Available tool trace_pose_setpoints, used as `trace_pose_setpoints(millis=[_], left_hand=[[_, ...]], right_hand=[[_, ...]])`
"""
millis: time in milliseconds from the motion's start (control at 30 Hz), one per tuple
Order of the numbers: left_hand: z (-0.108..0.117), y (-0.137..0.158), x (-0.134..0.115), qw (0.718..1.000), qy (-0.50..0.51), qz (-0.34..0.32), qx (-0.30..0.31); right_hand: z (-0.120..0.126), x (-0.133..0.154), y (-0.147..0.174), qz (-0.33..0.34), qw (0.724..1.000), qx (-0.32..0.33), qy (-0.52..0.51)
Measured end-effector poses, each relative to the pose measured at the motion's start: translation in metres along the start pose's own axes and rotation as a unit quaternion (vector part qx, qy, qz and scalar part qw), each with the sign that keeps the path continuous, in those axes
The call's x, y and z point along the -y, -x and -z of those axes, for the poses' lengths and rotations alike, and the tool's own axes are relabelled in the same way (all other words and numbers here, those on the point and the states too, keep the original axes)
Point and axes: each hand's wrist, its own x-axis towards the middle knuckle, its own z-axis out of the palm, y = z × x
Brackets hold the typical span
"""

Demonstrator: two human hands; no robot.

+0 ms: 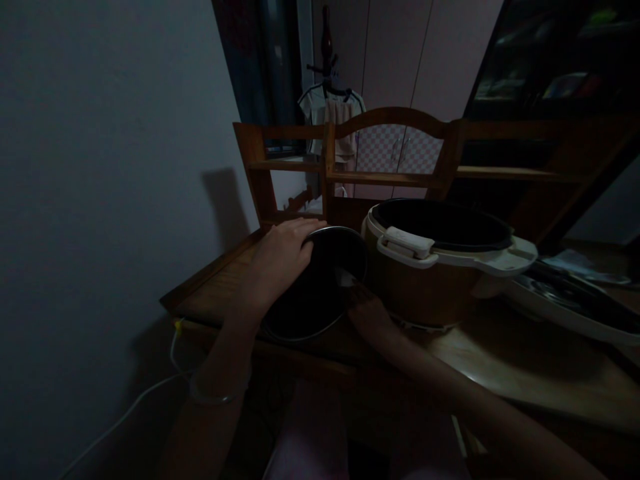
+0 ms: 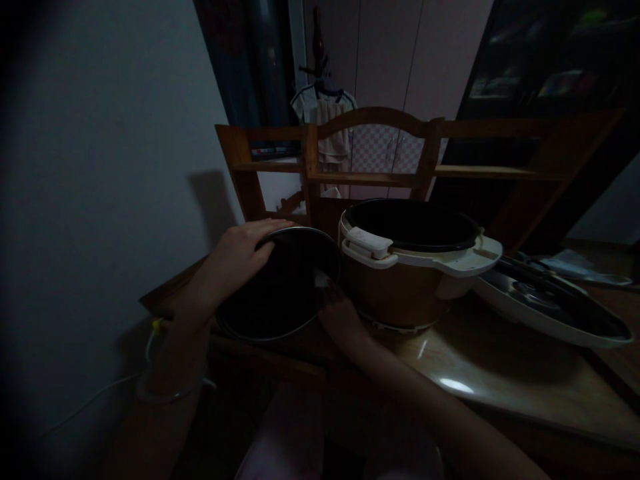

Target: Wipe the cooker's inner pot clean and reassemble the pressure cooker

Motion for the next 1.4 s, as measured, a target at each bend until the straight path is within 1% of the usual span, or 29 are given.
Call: trace_pose_setpoints(millis=[400,700,867,1100,1400], left_hand=[[0.0015,0.0012,-0.0020,1.000,0.011,0.000,0.000],[0.0018,0.0002,-0.0023,1.000,0.007,0.003,0.001],[0.0015,-0.0002,-0.0016,1.000,0.016,-0.015,-0.002],[0.0006,0.0000,-0.0013,1.000,0.019,0.002,-0.003],[0.0004,0.0004,-0.0014,1.000,0.011,-0.004,-0.003]], right_hand=[[-0.0042,0.0038,0.0031,0.009,1.000,-0.010,0.010],[-0.0082,0.0045,0.0032,0.013,0.999,-0.037,0.021],[-0.0077,0.0062,0.0041,0.009,0.999,-0.032,0.020],[-0.0053,0.0068,0.0037,0.010,0.999,-0.030,0.020],[-0.0074,0.0077,0.0039,0.010,0.999,-0.032,0.014]])
